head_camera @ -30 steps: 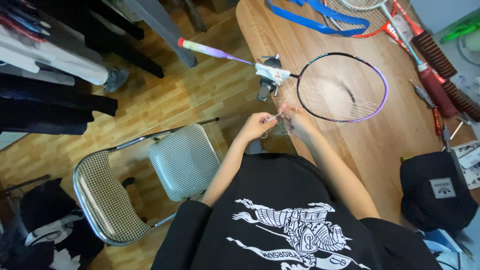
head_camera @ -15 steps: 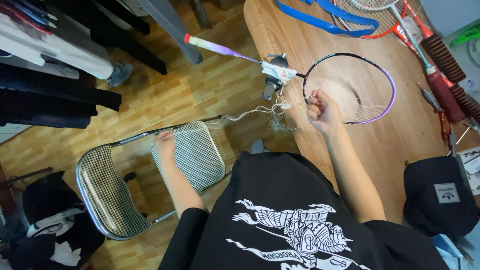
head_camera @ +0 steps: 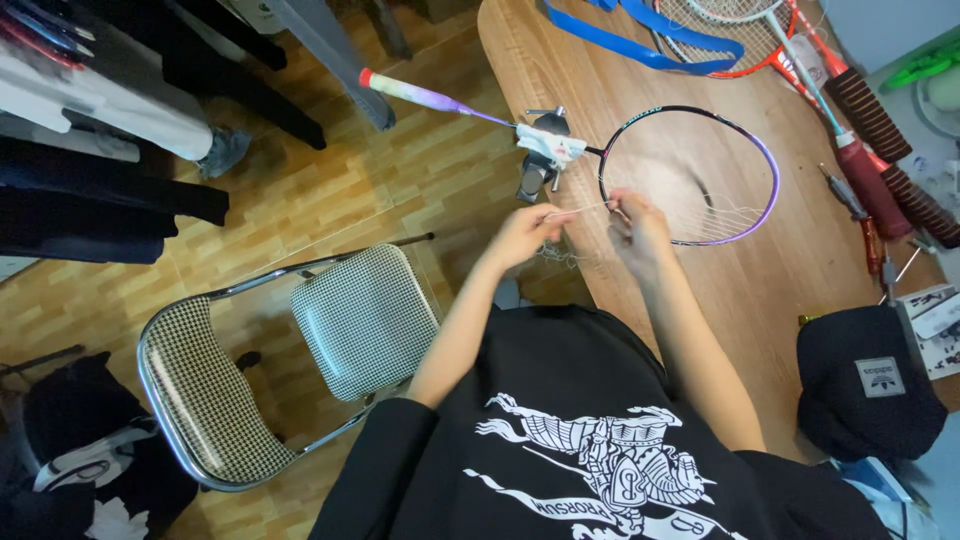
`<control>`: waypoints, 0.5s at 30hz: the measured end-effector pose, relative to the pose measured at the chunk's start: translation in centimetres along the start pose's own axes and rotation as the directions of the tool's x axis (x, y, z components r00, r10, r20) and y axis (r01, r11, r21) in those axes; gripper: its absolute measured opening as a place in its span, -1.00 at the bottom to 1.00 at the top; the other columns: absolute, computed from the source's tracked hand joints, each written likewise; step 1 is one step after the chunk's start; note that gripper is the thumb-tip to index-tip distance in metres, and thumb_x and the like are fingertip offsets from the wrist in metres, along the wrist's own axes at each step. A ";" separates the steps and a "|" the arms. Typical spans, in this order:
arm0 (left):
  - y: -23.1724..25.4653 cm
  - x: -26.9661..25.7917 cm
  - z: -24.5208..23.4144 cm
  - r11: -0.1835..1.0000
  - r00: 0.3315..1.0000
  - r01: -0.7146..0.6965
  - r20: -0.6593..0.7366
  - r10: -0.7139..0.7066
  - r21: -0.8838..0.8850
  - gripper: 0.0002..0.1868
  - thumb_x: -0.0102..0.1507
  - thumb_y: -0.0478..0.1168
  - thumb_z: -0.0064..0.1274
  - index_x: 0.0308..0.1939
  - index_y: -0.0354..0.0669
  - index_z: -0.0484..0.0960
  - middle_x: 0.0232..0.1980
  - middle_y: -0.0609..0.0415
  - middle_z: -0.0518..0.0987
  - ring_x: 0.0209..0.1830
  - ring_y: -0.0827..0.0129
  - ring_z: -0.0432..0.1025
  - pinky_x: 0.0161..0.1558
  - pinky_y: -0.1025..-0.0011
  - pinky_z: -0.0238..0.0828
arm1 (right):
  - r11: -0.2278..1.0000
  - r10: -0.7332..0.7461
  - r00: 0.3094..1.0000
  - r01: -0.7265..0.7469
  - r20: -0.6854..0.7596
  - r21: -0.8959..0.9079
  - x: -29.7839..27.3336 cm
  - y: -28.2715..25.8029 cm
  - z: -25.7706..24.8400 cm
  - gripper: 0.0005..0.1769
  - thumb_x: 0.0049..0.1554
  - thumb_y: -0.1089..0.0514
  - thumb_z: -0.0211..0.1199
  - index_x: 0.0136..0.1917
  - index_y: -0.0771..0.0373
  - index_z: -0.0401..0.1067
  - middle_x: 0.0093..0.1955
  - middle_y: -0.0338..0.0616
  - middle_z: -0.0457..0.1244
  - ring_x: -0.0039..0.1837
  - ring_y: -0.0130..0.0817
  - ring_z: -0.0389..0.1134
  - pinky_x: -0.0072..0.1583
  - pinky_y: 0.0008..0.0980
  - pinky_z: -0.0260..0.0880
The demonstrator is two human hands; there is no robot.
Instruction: Stringing a badminton racket using a manual stringing machine and a tensioning tool.
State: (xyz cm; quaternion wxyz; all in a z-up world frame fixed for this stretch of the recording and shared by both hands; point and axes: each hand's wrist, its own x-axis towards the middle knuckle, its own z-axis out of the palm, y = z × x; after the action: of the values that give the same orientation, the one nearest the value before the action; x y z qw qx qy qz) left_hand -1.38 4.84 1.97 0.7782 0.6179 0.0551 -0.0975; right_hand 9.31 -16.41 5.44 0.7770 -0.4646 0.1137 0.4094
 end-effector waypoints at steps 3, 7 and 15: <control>2.4 -6.1 -4.9 0.899 0.965 0.228 -0.213 -0.156 0.374 -0.73 0.39 -0.32 -0.05 0.14 -0.09 0.65 -0.09 0.06 0.67 -0.15 0.37 0.53 -0.06 0.35 0.54 | 0.983 -0.010 0.994 0.030 -0.110 0.182 0.4 -0.4 -2.7 -0.93 0.31 0.22 0.06 -0.03 0.15 0.36 -0.19 -0.34 0.24 -0.39 -0.62 -0.03 -0.36 -0.58 -0.11; 0.6 -16.1 -15.3 0.765 0.719 0.427 -0.694 0.035 0.482 -0.83 0.41 -0.27 -0.03 0.00 -0.12 0.65 0.02 -0.01 0.67 0.06 0.25 0.54 0.13 0.27 0.45 | 0.944 0.021 0.998 -0.001 -0.057 0.329 0.8 -0.7 -3.9 -0.86 0.37 0.14 0.05 -0.06 0.11 0.33 -0.23 -0.34 0.20 -0.40 -0.63 -0.08 -0.37 -0.58 -0.16; 0.3 -26.0 -24.5 0.972 0.024 0.181 -0.987 -0.158 -0.152 -0.83 0.43 -0.22 -0.11 -0.11 -0.20 0.56 -0.48 0.22 0.37 -0.57 0.49 0.15 -0.58 0.43 0.02 | 0.841 0.104 0.994 -0.072 -0.029 0.536 1.0 0.1 -3.8 -0.88 0.35 0.19 0.06 -0.06 0.12 0.34 -0.20 -0.28 0.21 -0.40 -0.61 -0.10 -0.37 -0.59 -0.19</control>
State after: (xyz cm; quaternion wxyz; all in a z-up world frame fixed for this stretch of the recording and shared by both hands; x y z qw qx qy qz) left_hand -25.76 30.95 2.01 0.5024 0.5091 0.6475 0.2628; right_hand 10.68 -18.96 2.79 0.8522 -0.2359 0.2664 0.3835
